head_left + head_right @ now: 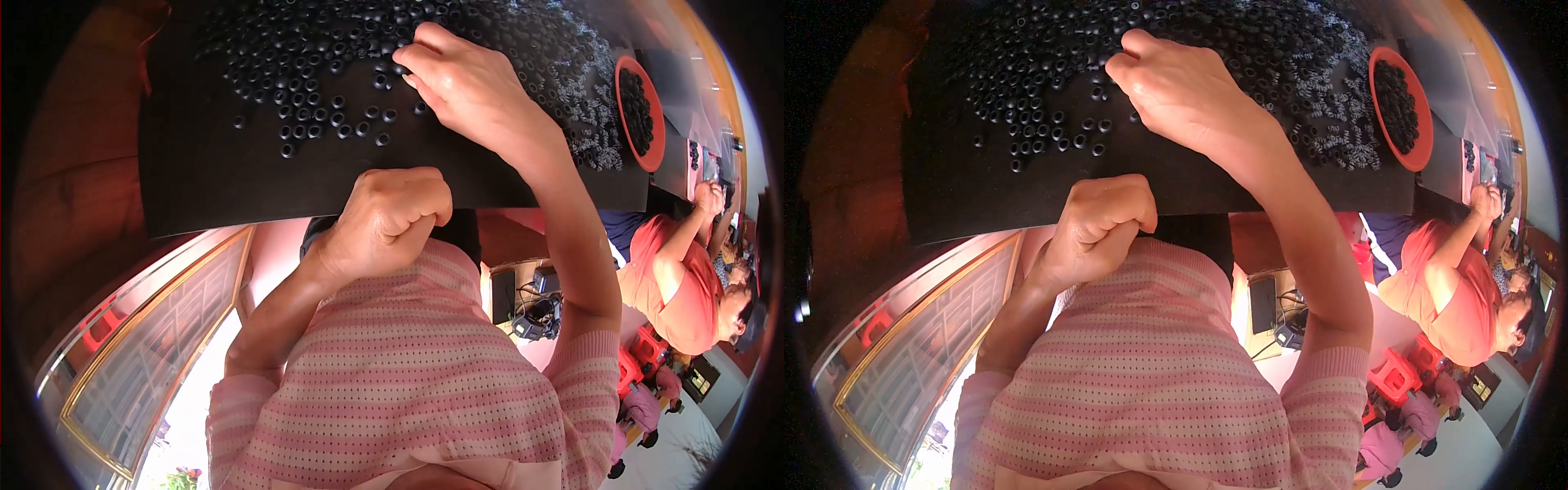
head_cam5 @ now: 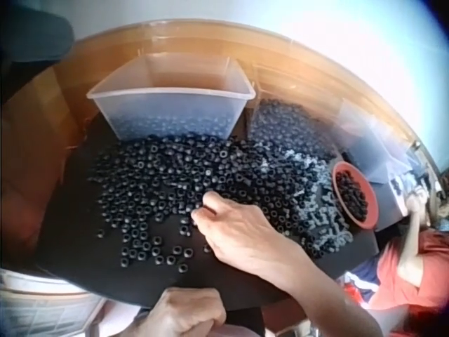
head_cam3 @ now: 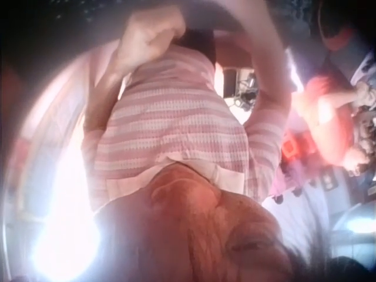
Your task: Assembling small black rubber or plastic ring components at a workstation.
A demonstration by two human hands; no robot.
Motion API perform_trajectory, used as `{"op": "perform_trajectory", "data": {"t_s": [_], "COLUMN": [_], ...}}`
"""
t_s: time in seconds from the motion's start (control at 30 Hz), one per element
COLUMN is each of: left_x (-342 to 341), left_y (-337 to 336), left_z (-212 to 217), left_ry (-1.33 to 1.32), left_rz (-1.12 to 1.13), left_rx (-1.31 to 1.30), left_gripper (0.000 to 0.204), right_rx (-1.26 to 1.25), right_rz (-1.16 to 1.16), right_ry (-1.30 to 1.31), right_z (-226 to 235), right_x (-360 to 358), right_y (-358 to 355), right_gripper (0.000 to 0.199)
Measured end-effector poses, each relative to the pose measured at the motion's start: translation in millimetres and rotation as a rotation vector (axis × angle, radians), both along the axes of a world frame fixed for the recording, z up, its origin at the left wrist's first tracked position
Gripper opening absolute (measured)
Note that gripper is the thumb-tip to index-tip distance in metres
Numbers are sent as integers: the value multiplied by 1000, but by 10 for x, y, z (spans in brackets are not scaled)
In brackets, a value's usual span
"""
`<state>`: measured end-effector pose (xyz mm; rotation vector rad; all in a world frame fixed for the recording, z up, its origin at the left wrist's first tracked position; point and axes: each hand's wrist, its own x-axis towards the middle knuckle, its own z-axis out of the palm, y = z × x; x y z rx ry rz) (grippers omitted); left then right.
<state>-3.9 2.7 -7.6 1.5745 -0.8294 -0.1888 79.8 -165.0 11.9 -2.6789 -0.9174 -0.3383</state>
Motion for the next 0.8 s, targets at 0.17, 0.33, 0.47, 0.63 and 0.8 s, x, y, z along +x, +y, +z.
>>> {"op": "perform_trajectory", "data": {"t_s": [0.17,0.33,0.47,0.63,0.8], "left_x": [-12,-35,6,32,26], "left_y": [12,-39,-93,-184,-167], "left_z": [-18,83,199,139,142], "left_ry": [3,284,531,529,688], "left_rz": [26,237,286,325,196], "left_rx": [-11,-91,-186,-358,-528], "left_gripper": [18,15,33,24,24], "right_rx": [48,453,615,524,557], "right_rz": [7,-1,-27,-42,-24], "right_ry": [-22,36,-3,-173,-35], "right_z": [38,132,204,142,180], "right_x": [-113,-358,-609,-761,-923], "right_y": [-35,-166,-158,-41,-97], "right_gripper": [10,17,22,32,41]}}
